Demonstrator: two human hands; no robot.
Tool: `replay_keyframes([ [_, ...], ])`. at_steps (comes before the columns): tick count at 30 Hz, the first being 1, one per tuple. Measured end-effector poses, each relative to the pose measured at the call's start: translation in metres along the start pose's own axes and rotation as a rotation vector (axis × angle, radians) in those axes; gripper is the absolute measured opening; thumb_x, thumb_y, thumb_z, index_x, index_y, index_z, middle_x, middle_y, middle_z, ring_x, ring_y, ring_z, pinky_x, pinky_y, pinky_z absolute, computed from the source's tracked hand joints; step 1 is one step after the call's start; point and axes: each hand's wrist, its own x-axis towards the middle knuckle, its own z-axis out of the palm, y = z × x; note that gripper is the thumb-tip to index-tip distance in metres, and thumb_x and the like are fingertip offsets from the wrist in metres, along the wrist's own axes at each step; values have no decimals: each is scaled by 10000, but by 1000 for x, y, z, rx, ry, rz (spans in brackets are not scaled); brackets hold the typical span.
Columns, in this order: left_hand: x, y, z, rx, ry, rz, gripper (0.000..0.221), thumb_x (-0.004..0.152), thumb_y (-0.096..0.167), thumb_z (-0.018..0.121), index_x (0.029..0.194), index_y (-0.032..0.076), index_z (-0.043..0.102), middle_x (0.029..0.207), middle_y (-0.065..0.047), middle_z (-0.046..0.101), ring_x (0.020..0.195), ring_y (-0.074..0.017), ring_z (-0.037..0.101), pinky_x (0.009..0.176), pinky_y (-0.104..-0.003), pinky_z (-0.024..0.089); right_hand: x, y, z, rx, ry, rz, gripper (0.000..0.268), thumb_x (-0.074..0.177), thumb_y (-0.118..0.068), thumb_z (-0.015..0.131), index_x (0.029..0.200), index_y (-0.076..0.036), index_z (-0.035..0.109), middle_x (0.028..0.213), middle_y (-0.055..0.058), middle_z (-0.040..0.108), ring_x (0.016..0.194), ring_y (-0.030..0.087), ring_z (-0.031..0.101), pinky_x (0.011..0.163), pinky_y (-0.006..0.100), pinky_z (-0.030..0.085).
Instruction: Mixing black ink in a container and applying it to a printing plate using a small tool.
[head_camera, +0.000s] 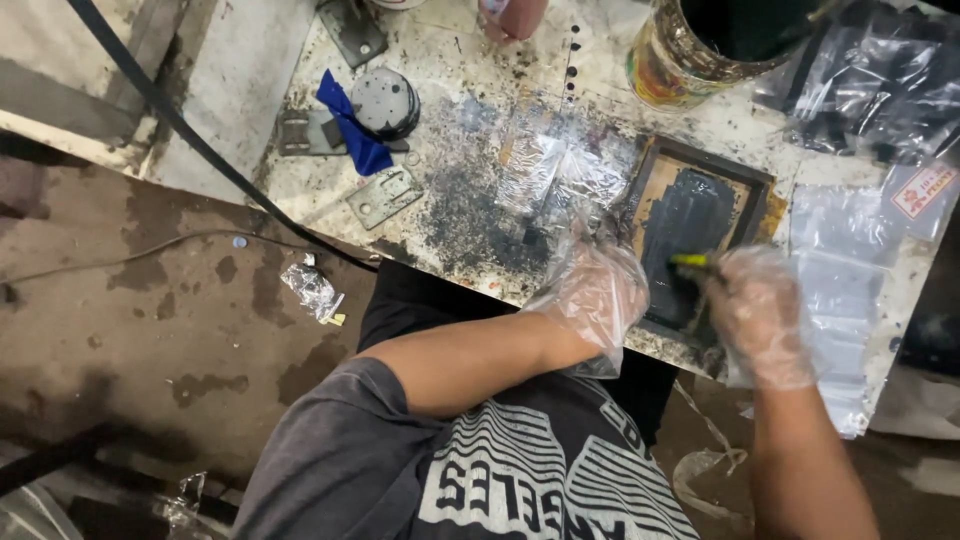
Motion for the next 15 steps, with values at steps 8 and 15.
replay_keyframes([
  [8, 20, -17, 25, 1306, 355, 189, 271, 891, 78, 409, 979, -80, 611, 845, -212, 678, 743, -321, 692, 771, -424, 616, 52, 56, 14, -318, -11, 100, 148, 1025, -139, 798, 1144, -54, 819, 807, 87, 694, 735, 284, 627, 720, 421, 495],
  [15, 30, -7, 42, 1240, 972, -77, 308, 990, 241, 561, 1000, -1, 753, 839, -168, 657, 932, -351, 666, 976, -576, 459, -15, 80, 55, -555, -58, -10, 206, 754, -177, 791, 953, -221, 760, 792, 13, 697, 880, 234, 692, 931, 363, 568],
])
